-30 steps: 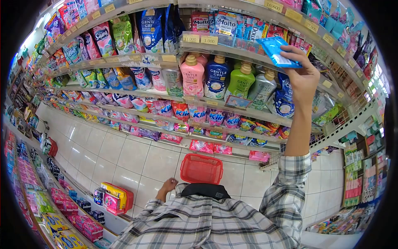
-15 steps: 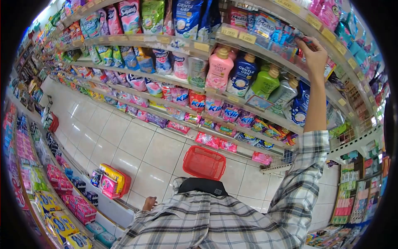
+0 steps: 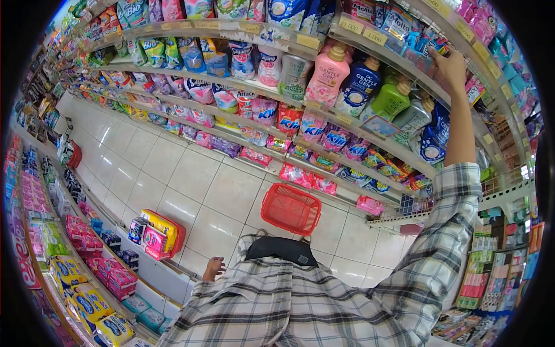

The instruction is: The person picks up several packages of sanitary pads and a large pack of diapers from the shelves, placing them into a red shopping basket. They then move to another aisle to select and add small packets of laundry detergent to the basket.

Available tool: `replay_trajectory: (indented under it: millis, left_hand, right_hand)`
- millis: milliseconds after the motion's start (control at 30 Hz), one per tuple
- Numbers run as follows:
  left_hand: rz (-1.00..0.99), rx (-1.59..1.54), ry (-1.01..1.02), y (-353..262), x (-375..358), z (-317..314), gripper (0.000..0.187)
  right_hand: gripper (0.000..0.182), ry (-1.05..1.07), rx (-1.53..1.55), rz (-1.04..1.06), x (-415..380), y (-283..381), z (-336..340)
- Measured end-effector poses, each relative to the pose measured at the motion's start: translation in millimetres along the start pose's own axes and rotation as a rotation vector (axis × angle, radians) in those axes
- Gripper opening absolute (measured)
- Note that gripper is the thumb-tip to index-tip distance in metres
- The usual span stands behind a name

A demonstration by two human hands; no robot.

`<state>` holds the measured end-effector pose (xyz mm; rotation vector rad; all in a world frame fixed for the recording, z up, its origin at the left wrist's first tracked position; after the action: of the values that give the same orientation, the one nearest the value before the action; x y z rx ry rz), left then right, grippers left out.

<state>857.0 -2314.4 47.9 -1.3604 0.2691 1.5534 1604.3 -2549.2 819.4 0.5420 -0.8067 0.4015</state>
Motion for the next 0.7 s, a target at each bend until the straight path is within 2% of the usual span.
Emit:
replay_trajectory:
  millis: [100, 200, 267, 367, 433, 467, 533, 567, 600, 633, 667, 700]
  left_hand:
    - [0.061, -0.033, -0.086, 3, -19, 25, 0.042]
    - [0.068, -0.106, -0.143, 11, -36, 39, 0.042]
    - [0.074, -0.136, -0.164, 32, -42, 38, 0.042]
    - [0.1, -0.183, -0.156, 78, -48, 22, 0.043]
    - [0.105, -0.223, -0.142, 101, -53, 4, 0.042]
    - [0.051, -0.078, -0.15, 98, -63, -2, 0.041]
    - [-0.041, 0.211, -0.152, 101, -82, -16, 0.038]
    - [-0.243, 0.18, -0.107, 108, -80, -24, 0.035]
    - [-0.303, 0.255, -0.161, 125, -78, -25, 0.035]
    - [-0.283, 0.294, -0.175, 132, -83, -24, 0.035]
    - [-0.262, 0.332, -0.188, 130, -96, -22, 0.036]
    - [-0.167, 0.332, -0.158, 134, -106, -16, 0.036]
  right_hand:
    - [0.039, -0.001, -0.039, 0.036, 9, -10, -8]
    - [0.04, 0.099, -0.022, 0.049, 16, -11, -11]
    - [0.04, 0.092, -0.008, 0.119, 25, -16, -21]
    - [0.041, 0.127, -0.078, 0.117, 40, -34, -33]
    - [0.043, 0.022, 0.003, 0.189, 37, -34, -27]
    - [0.045, -0.031, 0.042, 0.22, 31, -36, -21]
    - [0.047, -0.324, -0.005, 0.286, 11, -34, -2]
    - [0.048, -0.466, -0.024, 0.323, -4, -32, 7]
    - [0.046, -0.523, 0.081, 0.347, -18, -32, 15]
    - [0.044, -0.573, 0.201, 0.365, -37, -32, 19]
    - [0.038, -0.529, 0.478, 0.214, -61, -39, 10]
    - [0.031, -0.435, 0.523, 0.129, -94, -44, -6]
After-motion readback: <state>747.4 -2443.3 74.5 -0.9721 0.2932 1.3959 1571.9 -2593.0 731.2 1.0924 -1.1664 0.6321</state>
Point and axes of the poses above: each hand's wrist, its own x-axis towards the middle knuckle, its own z-axis out of the back of the hand, y = z × x, the point moved 7 cm from there along x, towards the middle knuckle, and after that the axes turned 13 degrees about -y, right-handed, at the moved point
